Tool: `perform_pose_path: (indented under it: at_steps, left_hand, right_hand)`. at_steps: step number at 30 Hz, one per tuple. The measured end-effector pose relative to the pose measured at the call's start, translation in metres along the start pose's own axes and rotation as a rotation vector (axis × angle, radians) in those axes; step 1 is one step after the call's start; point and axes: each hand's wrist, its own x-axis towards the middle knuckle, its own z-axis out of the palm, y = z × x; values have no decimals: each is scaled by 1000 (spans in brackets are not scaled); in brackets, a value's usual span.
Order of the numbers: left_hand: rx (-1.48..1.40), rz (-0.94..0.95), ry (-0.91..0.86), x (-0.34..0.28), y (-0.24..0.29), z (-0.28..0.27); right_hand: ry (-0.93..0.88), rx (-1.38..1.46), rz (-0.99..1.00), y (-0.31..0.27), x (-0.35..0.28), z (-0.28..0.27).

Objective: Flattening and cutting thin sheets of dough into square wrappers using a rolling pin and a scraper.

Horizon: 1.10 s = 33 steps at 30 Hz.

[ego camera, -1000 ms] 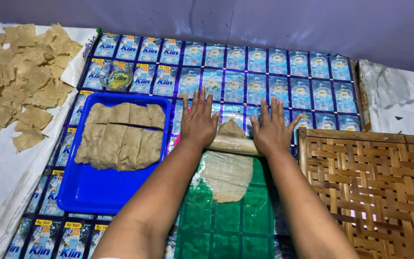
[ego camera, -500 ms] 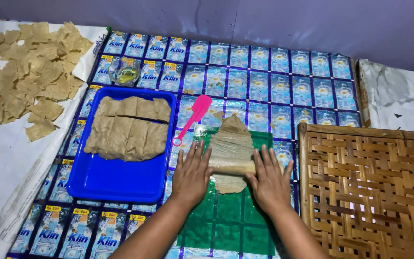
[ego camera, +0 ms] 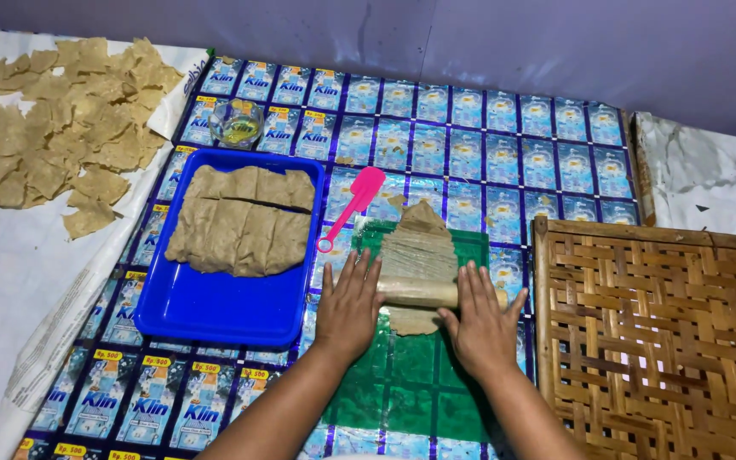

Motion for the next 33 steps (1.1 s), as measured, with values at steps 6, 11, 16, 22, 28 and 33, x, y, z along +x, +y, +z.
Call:
perform_pose_path:
  at_steps: [6, 11, 16, 22, 28, 33]
  left_hand:
    - [-24, -108, -117, 90, -5, -24]
    - [-30, -156, -144, 146, -16, -19]
    - [18, -178, -191, 178, -22, -12]
    - [-37, -185, -202, 137, -12, -26]
    - [-98, -100, -146, 47, -7, -23]
    - [-90, 78, 105, -3, -13, -3]
  right_hand:
    - [-198, -39, 157, 13, 90, 7]
    - [-212, 32, 249, 23, 145, 10]
    - [-226, 74, 295, 29, 172, 7]
    - [-276, 86, 244, 14, 134, -12]
    - [-318, 217, 284, 1, 89, -9]
    - [25, 503, 81, -51, 140, 13]
